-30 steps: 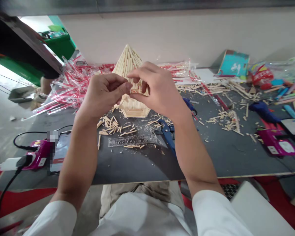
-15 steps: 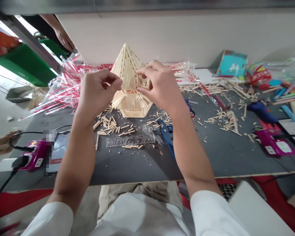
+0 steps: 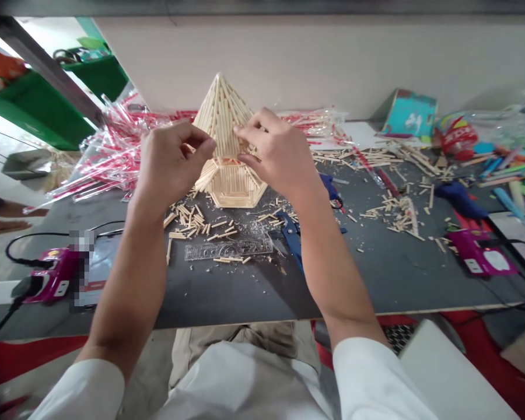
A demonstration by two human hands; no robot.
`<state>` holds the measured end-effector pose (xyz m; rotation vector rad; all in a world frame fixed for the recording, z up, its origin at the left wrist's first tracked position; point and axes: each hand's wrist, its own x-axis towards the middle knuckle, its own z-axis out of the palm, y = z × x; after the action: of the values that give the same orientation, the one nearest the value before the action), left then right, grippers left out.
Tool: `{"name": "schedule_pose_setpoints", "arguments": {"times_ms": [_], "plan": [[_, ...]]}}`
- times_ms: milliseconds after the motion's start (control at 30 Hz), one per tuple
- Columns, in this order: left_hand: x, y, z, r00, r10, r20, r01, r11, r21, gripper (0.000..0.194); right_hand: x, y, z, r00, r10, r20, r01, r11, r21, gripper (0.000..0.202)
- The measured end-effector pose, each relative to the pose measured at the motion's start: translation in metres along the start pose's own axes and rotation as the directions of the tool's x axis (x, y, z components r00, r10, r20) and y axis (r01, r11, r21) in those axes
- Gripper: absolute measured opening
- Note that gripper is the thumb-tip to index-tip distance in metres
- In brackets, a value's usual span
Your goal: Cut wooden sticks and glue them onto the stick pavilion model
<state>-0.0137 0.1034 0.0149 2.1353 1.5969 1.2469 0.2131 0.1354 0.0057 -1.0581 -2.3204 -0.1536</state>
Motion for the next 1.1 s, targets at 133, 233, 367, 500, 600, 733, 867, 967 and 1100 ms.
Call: {"name": "schedule_pose_setpoints", "arguments": {"times_ms": [133, 233, 367, 500, 600, 733, 867, 967, 1100], "plan": [[0.000, -0.002, 0.000, 1.000, 0.023, -0.003, -0.023, 0.999, 0.028, 0.007, 0.000, -0.004, -0.004, 1.000, 0.004, -0.001, -0.004, 1.000, -0.009, 0.063], [0.000, -0.002, -0.002, 1.000, 0.017, -0.002, -0.017, 0.999, 0.037, 0.006, 0.000, -0.005, -0.006, 1.000, 0.016, 0.000, -0.016, 1.000, 0.018, 0.063], [0.001, -0.002, -0.003, 1.000, 0.010, 0.004, -0.010, 1.000, 0.027, 0.007, 0.001, -0.004, -0.007, 0.999, 0.029, -0.012, -0.028, 0.997, 0.073, 0.060], [0.001, -0.003, -0.002, 1.000, 0.023, 0.007, -0.023, 0.999, 0.036, 0.007, 0.000, -0.004, -0.006, 0.999, 0.038, -0.007, -0.038, 0.995, 0.095, 0.054], [0.000, -0.003, -0.002, 1.000, 0.025, 0.012, -0.026, 1.000, 0.016, 0.007, 0.000, -0.004, -0.006, 0.999, 0.043, -0.003, -0.043, 0.994, 0.104, 0.048], [-0.001, -0.004, -0.002, 0.999, 0.036, 0.013, -0.036, 0.999, 0.008, 0.007, 0.001, -0.004, -0.004, 0.999, 0.031, -0.018, -0.029, 0.991, 0.128, 0.044], [-0.001, -0.004, -0.002, 0.999, 0.048, 0.011, -0.048, 0.999, 0.023, 0.009, 0.000, 0.000, 0.000, 0.999, -0.005, -0.046, 0.012, 0.988, 0.152, 0.040], [-0.001, -0.004, -0.002, 0.999, 0.052, 0.008, -0.052, 0.998, 0.041, 0.011, 0.000, 0.004, 0.004, 0.998, -0.025, -0.058, 0.034, 0.988, 0.153, 0.039], [-0.001, -0.004, -0.001, 0.999, 0.050, 0.008, -0.051, 0.997, 0.055, 0.011, -0.001, 0.004, 0.006, 0.997, -0.041, -0.065, 0.050, 0.989, 0.136, 0.034]]}}
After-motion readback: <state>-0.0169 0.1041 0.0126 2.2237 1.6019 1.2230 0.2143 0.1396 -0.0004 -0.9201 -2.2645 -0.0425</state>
